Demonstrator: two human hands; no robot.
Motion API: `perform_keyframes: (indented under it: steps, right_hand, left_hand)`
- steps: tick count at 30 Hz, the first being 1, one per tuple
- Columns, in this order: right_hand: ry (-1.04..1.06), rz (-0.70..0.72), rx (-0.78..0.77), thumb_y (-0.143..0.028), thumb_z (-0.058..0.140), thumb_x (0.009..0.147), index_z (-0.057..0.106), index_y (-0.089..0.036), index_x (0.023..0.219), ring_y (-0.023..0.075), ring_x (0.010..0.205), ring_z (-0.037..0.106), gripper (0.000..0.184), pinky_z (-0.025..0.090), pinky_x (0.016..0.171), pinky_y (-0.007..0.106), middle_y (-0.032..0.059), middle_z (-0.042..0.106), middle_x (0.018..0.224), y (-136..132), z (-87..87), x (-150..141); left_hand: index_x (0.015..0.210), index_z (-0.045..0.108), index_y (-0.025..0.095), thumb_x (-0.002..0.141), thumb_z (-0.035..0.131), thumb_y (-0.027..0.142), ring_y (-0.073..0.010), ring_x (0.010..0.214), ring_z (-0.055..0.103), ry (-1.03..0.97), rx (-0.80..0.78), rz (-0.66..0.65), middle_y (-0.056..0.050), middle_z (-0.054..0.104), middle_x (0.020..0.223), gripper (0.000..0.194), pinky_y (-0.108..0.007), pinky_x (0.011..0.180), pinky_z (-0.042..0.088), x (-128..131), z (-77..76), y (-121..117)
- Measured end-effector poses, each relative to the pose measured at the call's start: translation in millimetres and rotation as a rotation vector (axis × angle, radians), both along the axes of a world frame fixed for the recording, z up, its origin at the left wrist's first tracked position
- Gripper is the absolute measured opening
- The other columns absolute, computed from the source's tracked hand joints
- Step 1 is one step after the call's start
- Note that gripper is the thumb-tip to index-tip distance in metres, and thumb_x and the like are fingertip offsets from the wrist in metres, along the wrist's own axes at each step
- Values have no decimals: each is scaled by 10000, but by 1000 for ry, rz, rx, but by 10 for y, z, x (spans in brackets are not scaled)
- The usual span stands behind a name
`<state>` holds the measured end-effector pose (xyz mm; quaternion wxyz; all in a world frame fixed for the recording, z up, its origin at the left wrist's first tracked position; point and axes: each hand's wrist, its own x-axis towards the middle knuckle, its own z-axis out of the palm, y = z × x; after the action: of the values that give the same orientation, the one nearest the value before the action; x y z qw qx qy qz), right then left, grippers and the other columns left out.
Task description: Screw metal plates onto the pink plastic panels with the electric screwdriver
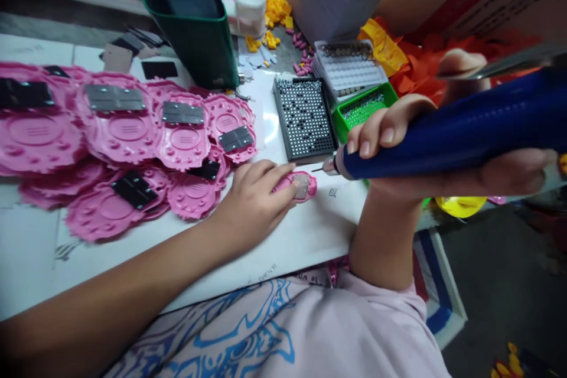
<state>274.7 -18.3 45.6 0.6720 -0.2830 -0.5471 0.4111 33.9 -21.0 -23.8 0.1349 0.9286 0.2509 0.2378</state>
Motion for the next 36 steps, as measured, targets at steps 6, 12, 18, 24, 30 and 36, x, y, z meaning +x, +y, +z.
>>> perform_keyframes:
  steps: [6,12,18,24,30,36]
  right_hand:
    - [83,-572,105,-515,404,763,648,-225,930,123,404,509,414,436,370,277,-22,554,511,251,63,-331]
    - [51,-683,-4,-509,359,776,628,-224,926,123,419,471,419,402,390,288,1,499,528,307,26,-468]
    - [46,-642,-60,-592,395,728,571,-262,922,115,438,477,420,413,377,294,-10,477,604,324,-5,-431]
    - [-3,-576,-23,-549,401,742,563,-244,883,114,406,502,373,421,371,270,-36,464,520,315,12,-454]
    - [-3,-546,-75,-556,506,679,543,-272,879,124,396,502,350,408,360,278,-39,524,551,305,26,-512]
    - [117,-690,-10,-591,511,644,601,-261,817,119,428,467,383,387,341,295,-13,601,649,298,129,-479]
  left_hand:
    - [1134,631,257,821,548,123,-313,1118,448,28,-46,-161,-114,568,1252,351,-468,872,328,-45,7,-5]
    - [1047,645,151,819,573,325,-332,1139,465,31,-127,-196,-125,615,1167,296,-467,917,342,-37,85,31]
    - [1057,623,110,787,661,479,-328,1158,462,71,-127,-169,-128,609,1191,458,-454,948,328,-37,84,29]
    - [996,632,136,811,634,450,-324,1149,467,83,-117,-143,-120,600,1202,364,-458,928,328,-33,91,24]
    - [1008,636,133,777,648,513,-335,1140,460,99,-135,-132,-132,588,1211,445,-480,930,329,-37,101,25]
    - [922,646,151,791,623,453,-342,1093,466,95,-112,-91,-138,597,1165,330,-491,897,352,-37,119,-3]
